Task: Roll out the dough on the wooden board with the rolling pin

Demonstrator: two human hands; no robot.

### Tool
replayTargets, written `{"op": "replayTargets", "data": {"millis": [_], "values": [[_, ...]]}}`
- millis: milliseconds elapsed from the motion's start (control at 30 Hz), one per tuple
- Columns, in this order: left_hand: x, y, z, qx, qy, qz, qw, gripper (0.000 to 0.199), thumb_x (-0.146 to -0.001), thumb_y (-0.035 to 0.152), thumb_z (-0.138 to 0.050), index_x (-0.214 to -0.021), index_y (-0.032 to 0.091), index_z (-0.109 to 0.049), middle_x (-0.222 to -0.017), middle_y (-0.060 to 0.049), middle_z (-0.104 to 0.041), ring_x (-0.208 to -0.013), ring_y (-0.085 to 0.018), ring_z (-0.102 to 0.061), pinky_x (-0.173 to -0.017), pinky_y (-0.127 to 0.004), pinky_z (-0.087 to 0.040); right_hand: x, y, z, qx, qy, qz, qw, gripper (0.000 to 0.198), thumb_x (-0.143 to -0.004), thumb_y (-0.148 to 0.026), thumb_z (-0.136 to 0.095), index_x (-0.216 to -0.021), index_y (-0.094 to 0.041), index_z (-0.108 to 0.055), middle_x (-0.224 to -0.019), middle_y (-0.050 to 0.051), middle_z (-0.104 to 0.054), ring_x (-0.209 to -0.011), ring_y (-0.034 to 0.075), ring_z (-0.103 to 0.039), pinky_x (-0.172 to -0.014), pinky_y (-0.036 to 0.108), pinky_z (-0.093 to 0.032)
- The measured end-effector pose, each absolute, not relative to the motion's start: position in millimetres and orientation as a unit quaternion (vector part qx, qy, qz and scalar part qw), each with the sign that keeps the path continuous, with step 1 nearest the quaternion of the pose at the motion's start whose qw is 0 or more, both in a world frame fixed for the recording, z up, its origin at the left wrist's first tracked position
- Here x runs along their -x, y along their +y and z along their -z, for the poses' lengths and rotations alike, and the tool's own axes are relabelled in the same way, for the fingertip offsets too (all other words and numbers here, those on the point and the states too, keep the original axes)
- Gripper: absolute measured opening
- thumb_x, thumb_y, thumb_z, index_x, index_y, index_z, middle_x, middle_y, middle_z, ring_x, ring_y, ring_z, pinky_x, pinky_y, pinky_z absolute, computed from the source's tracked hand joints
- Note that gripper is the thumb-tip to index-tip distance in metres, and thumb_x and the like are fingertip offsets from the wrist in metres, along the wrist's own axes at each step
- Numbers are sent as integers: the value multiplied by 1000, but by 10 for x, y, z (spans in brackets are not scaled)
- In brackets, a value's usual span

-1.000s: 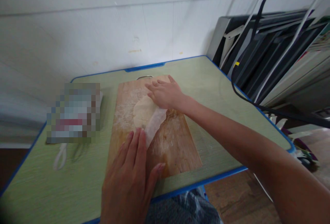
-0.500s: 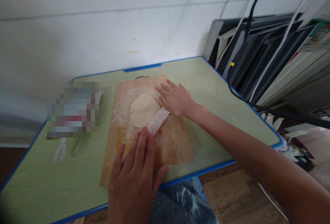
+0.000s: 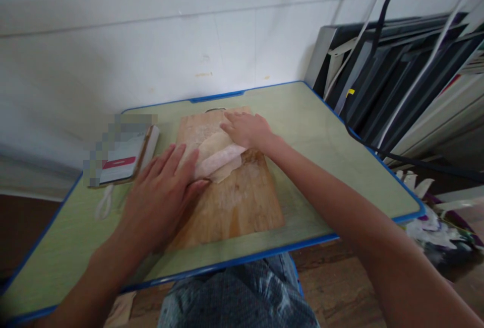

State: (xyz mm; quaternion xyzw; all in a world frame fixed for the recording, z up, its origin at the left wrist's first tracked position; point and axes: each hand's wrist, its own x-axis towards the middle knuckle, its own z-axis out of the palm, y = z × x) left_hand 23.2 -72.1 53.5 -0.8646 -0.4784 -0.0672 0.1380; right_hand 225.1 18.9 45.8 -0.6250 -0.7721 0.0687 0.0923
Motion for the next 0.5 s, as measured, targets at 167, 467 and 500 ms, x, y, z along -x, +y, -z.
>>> {"op": "replayTargets", "data": {"millis": [167,467,500], "values": [[-156,-331,-664,869,-475,21,138,50,-95,41,-34,-131,8,-44,-131,-20,-52,-126,-33,-44,-102,-47,-35,-2273,323,-398,605,-782,-83,124,54,-96,-42,-22,-138,-15,-40,-144,10,-43,-128,27,-43,-100,43,-38],[-356,210,-662,865,-501,8,18,48,-97,33,-19,-117,10,-56,-121,-15,-61,-113,-26,-56,-94,-41,-43,-2311,378,-326,582,-810,-49,52,50,-97,-38,-19,-133,-17,-46,-142,14,-44,-131,33,-36,-99,54,-36],[-368,286,-659,866,-499,13,5,45,-96,31,-22,-118,10,-56,-122,-13,-60,-115,-25,-56,-96,-39,-43,-2319,372,-326,572,-819,-43,39,49,-97,-36,-19,-132,-17,-47,-142,15,-43,-131,34,-34,-99,57,-35]]}}
